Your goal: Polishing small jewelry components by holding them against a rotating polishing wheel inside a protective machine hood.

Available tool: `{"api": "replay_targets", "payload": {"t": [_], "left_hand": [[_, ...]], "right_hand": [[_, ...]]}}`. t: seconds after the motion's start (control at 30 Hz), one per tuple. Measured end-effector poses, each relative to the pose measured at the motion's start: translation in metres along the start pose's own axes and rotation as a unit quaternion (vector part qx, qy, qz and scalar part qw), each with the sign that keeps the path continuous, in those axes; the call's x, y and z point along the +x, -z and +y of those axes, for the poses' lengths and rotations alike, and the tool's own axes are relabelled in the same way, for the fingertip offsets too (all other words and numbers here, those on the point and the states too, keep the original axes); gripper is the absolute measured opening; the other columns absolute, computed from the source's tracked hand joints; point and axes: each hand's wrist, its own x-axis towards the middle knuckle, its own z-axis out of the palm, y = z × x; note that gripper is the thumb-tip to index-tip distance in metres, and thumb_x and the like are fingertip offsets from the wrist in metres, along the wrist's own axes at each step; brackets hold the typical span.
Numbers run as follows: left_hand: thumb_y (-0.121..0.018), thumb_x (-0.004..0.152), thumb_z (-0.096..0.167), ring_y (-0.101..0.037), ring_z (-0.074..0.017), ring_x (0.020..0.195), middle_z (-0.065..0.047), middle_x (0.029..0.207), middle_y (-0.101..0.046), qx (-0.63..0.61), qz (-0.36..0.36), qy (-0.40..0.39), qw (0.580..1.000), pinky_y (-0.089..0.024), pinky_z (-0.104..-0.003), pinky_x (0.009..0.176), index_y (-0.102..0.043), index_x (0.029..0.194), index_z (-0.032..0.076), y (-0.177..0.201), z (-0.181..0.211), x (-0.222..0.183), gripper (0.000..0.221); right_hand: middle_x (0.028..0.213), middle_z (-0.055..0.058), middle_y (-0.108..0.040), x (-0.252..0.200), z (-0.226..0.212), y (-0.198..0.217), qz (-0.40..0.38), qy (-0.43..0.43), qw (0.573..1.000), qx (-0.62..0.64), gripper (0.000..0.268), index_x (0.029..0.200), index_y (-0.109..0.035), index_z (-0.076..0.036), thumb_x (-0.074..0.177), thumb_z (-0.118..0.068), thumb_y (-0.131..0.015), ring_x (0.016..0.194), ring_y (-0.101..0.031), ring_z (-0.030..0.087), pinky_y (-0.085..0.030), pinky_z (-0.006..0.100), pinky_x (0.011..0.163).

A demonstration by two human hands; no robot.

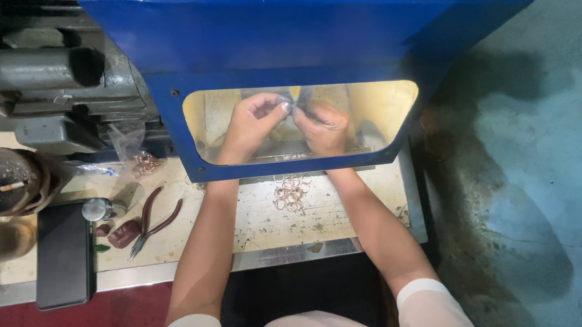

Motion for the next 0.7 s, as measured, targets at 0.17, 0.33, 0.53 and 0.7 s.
{"api": "replay_targets", "payload": {"t": [0.17,0.33,0.53,0.7], "left_hand": [[-0.08,0.094,0.026,-0.068,-0.012,0.085,-0.006,0.094,-0.077,-0.01,0.007,0.0,1.0,-0.057,-0.031,0.078,-0.078,0.111,0.01,-0.001,0.005,-0.002,0.024],[-0.08,0.094,0.026,-0.07,-0.0124,0.087,-0.007,0.094,-0.077,-0.018,0.012,-0.001,1.0,-0.058,-0.032,0.079,-0.078,0.11,0.01,-0.001,0.003,-0.002,0.023],[-0.074,0.097,0.019,-0.075,-0.0205,0.086,-0.014,0.102,-0.076,-0.054,-0.025,0.025,0.998,-0.06,-0.034,0.08,-0.072,0.119,0.004,0.006,0.0,-0.001,0.026],[-0.08,0.092,0.017,-0.074,-0.0191,0.09,-0.015,0.103,-0.076,0.019,-0.054,-0.006,0.998,-0.059,-0.033,0.078,-0.076,0.112,0.005,0.006,0.016,-0.01,0.023]], "right_hand": [[0.07,0.013,-0.073,-0.001,-0.003,-0.005,0.015,-0.006,1.0,0.001,0.011,0.079,-0.08,-0.004,0.082,-0.007,-0.091,0.07,-0.071,0.015,-0.056,0.033,0.062],[0.069,0.013,-0.072,-0.007,0.016,-0.005,0.017,-0.007,1.0,0.003,0.011,0.078,-0.08,-0.004,0.083,-0.006,-0.09,0.068,-0.069,0.014,-0.055,0.032,0.061],[0.073,0.013,-0.073,0.0,-0.013,0.009,-0.044,-0.069,0.997,0.01,0.009,0.082,-0.08,-0.005,0.087,-0.009,-0.087,0.071,-0.069,0.013,-0.055,0.033,0.061],[0.074,0.015,-0.073,0.001,-0.024,0.02,-0.053,-0.084,0.992,0.071,0.01,0.086,-0.079,0.0,0.087,-0.007,-0.086,0.075,-0.066,0.012,-0.056,0.034,0.063]]}}
